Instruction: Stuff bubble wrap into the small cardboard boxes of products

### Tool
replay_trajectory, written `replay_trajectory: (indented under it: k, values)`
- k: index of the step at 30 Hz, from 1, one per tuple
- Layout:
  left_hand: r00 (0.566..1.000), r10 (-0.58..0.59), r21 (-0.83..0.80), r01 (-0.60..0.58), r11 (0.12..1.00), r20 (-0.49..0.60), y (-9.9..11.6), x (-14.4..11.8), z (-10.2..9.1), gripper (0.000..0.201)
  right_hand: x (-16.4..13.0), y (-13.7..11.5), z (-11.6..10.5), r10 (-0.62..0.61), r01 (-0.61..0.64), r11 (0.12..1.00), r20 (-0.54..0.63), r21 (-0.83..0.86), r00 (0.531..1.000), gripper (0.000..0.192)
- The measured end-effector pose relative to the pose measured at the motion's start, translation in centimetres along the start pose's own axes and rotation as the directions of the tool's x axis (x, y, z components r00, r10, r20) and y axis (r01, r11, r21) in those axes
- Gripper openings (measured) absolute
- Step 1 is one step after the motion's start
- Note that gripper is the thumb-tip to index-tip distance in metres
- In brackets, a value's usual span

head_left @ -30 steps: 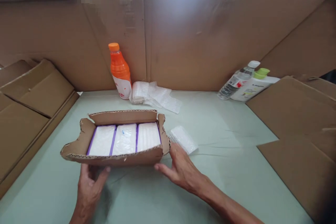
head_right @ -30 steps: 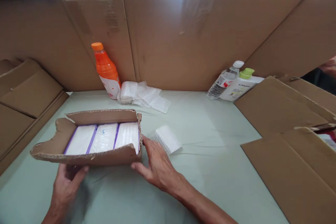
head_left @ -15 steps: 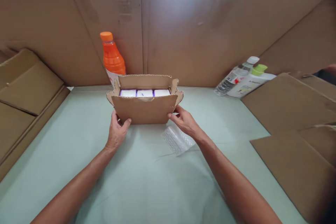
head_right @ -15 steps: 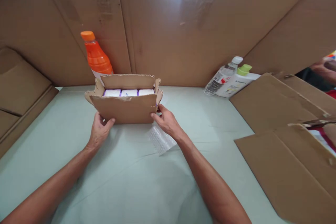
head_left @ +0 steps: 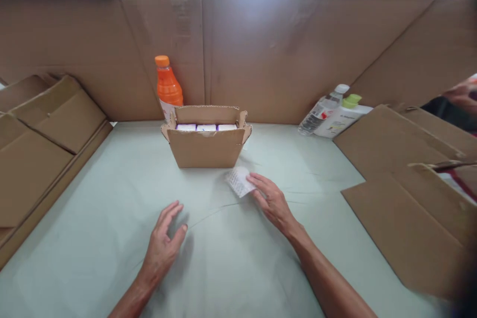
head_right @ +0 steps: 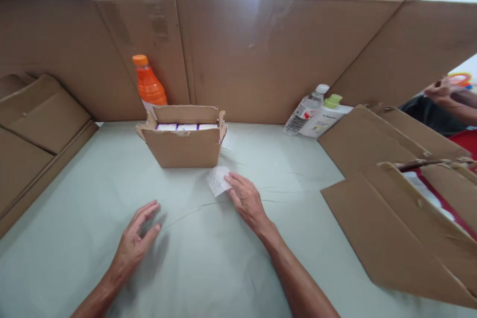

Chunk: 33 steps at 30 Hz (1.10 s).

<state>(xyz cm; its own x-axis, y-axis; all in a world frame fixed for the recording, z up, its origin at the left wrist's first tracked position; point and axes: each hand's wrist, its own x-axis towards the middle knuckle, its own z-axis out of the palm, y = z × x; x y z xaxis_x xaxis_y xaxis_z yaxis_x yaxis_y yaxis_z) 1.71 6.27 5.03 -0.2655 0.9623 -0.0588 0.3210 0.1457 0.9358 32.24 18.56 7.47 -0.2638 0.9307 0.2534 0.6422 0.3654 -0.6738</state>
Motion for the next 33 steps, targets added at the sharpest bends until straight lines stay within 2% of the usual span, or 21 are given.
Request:
replay_trajectory:
  k: [2,5,8,9,11,13,16,18,21,24,27,29,33]
  values:
    - [0.998,-0.015,-0.128,0.023,0.992,0.065,0.5,-0.7,0.8,0.047,-0.5,-1.8,0.0,0.079,-0.075,0.963,-0.003,0.257,0.997,0.034]
    - [0.972,-0.108,-0.400,0.185,0.898,0.208,1.8,-1.3,1.6,0.073,-2.5,-4.2,0.9,0.200,-0.233,0.788,0.122,0.570,0.972,0.038]
    - [0.926,-0.192,-0.587,0.357,0.727,0.325,3.2,-1.4,2.2,0.092,-4.8,-6.0,2.8,0.199,-0.330,0.634,0.264,0.700,0.944,0.041]
    - [0.917,-0.211,-0.616,0.385,0.687,0.338,3.6,-1.4,2.4,0.091,-5.4,-6.5,3.4,0.178,-0.344,0.606,0.299,0.717,0.938,0.041]
    - [0.922,-0.242,-0.640,0.384,0.666,0.302,4.0,-1.4,2.7,0.084,-6.3,-7.5,4.3,0.122,-0.352,0.577,0.348,0.737,0.929,0.046]
    - [0.938,-0.261,-0.639,0.347,0.686,0.229,4.1,-1.3,2.8,0.074,-6.5,-8.4,4.7,0.088,-0.347,0.570,0.365,0.745,0.927,0.050]
    - [0.966,-0.205,-0.630,0.259,0.732,0.158,3.9,-1.4,2.5,0.064,-6.0,-9.3,4.7,0.147,-0.354,0.599,0.336,0.718,0.930,0.044]
    - [0.979,-0.152,-0.605,0.205,0.770,0.138,3.6,-1.6,2.0,0.063,-5.4,-9.6,4.8,0.210,-0.362,0.616,0.297,0.700,0.931,0.041]
    - [0.985,-0.126,-0.544,0.172,0.821,0.122,2.7,-2.0,1.2,0.064,-4.8,-9.5,5.4,0.265,-0.372,0.593,0.263,0.714,0.928,0.045]
    - [0.990,-0.097,-0.525,0.135,0.840,0.100,1.7,-2.0,0.4,0.066,-4.7,-9.3,6.0,0.278,-0.382,0.576,0.266,0.723,0.923,0.047]
    - [0.996,0.007,-0.522,0.042,0.852,0.092,1.3,-1.2,-0.4,0.061,-4.4,-9.2,6.2,0.254,-0.361,0.589,0.258,0.723,0.932,0.048]
    - [0.992,0.069,-0.454,-0.016,0.891,0.101,1.7,-0.3,-1.0,0.059,-3.9,-9.2,5.9,0.219,-0.322,0.606,0.237,0.727,0.947,0.048]
    - [0.985,0.086,-0.277,-0.042,0.960,0.149,3.6,1.7,-1.1,0.067,-2.7,-10.2,5.2,0.170,-0.277,0.636,0.220,0.720,0.961,0.046]
